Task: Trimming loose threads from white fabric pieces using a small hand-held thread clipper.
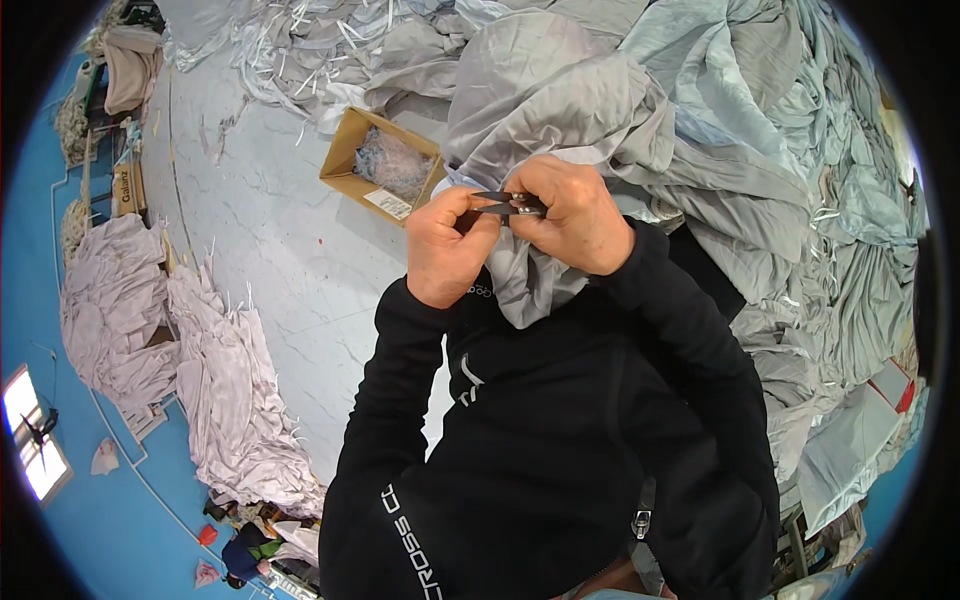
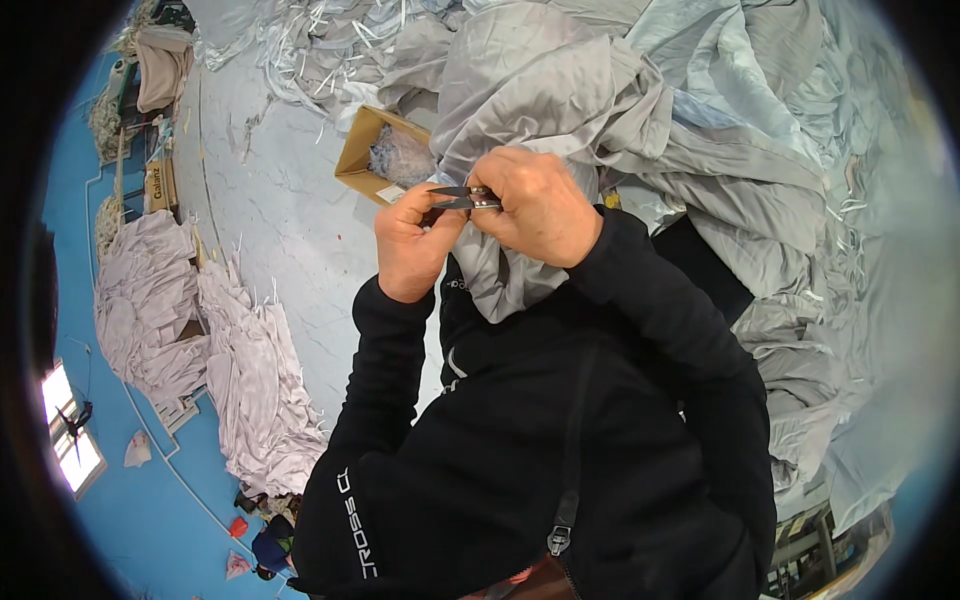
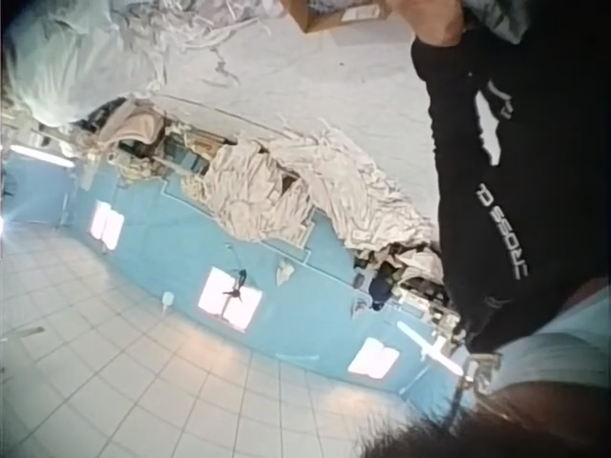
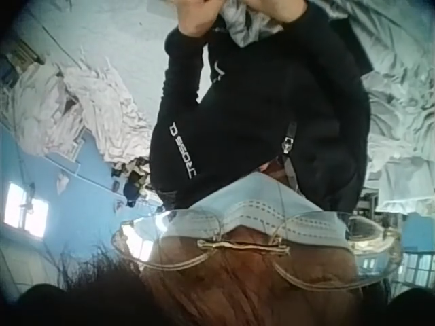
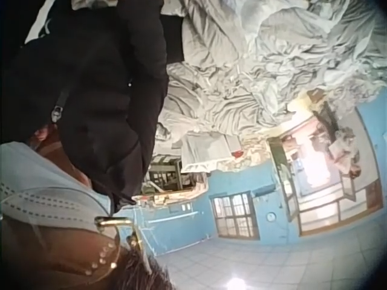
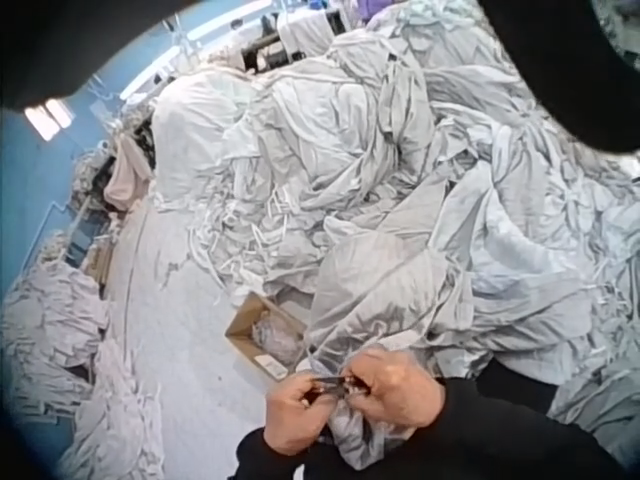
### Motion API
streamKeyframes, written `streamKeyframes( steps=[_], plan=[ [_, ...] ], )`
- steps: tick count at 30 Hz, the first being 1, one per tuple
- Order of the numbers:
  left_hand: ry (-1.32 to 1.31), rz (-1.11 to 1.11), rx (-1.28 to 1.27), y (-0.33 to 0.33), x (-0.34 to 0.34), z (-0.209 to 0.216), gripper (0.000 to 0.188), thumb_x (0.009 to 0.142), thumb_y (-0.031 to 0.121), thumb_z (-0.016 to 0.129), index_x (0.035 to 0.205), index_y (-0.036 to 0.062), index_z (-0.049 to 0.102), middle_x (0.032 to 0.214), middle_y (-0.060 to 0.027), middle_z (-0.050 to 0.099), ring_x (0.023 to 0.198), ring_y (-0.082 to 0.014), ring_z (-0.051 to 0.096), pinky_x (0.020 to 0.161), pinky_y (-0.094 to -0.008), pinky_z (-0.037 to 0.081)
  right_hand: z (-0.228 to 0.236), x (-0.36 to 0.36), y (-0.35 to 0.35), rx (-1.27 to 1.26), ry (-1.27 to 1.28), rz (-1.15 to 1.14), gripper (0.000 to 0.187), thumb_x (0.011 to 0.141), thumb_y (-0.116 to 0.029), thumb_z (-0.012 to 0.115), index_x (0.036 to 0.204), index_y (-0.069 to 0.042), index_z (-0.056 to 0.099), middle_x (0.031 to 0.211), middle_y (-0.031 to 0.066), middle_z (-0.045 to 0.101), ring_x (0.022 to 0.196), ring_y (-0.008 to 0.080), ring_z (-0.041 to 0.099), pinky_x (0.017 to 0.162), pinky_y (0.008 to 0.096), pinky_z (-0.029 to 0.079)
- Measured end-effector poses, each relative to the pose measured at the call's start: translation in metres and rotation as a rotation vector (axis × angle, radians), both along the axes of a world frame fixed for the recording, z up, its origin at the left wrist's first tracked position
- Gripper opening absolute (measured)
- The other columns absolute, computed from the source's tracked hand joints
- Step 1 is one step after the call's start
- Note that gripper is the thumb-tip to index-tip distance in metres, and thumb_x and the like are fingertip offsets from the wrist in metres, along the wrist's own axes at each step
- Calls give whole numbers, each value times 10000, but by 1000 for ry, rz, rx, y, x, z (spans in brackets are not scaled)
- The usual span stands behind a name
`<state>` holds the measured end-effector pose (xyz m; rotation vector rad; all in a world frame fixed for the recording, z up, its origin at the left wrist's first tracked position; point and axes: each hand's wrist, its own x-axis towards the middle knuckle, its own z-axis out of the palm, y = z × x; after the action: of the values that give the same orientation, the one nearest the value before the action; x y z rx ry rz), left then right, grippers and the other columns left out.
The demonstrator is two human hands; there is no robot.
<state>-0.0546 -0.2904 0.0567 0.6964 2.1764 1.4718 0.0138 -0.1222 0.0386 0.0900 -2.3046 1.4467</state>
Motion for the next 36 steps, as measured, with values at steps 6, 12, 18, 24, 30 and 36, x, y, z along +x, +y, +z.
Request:
streamKeyframes(
  steps=[6,12,18,24,30,36],
  plan=[
    [-301,39,78,7,-4,-2,48,872,18,641,872,-29,653,706,46,592,639,-13,480,573,-201,397,-13,-1,5,-182,-147,-7,126,695,-11,649,777,10,554,659,74,538,611,177,536,562,307,419],
    [-197,71,39,2,-8,-11,61,873,29,655,910,-19,646,730,46,585,651,-4,477,566,-180,372,-15,-5,26,-614,-437,55,196,907,-73,593,724,-46,528,659,-90,449,602,-5,348,516,212,283],
    [-363,118,133,10,-5,-13,66,891,25,647,928,-29,646,757,55,588,645,-4,475,583,-173,381,-10,-2,24,-716,-411,1,79,914,-49,589,848,-11,608,682,-81,472,623,7,378,552,203,319],
    [-441,127,174,8,-6,-16,59,889,3,634,938,-27,650,775,54,592,663,-5,483,607,-169,386,-17,-5,21,-308,-54,-58,188,858,-10,638,1044,12,660,902,4,607,692,56,464,606,218,383],
    [-439,131,213,1,-2,-13,47,889,-6,630,930,-21,646,777,53,591,671,-6,483,615,-167,384,1,-2,21,-238,-174,8,278,810,-18,686,1086,6,656,975,48,616,772,125,548,665,262,447],
    [-544,165,336,0,1,-16,56,899,-6,636,954,-20,634,828,30,613,715,-22,522,649,-182,418,16,21,12,-64,-51,-58,330,790,-59,734,1108,-13,658,928,97,616,731,200,601,643,270,476]
  ],
)
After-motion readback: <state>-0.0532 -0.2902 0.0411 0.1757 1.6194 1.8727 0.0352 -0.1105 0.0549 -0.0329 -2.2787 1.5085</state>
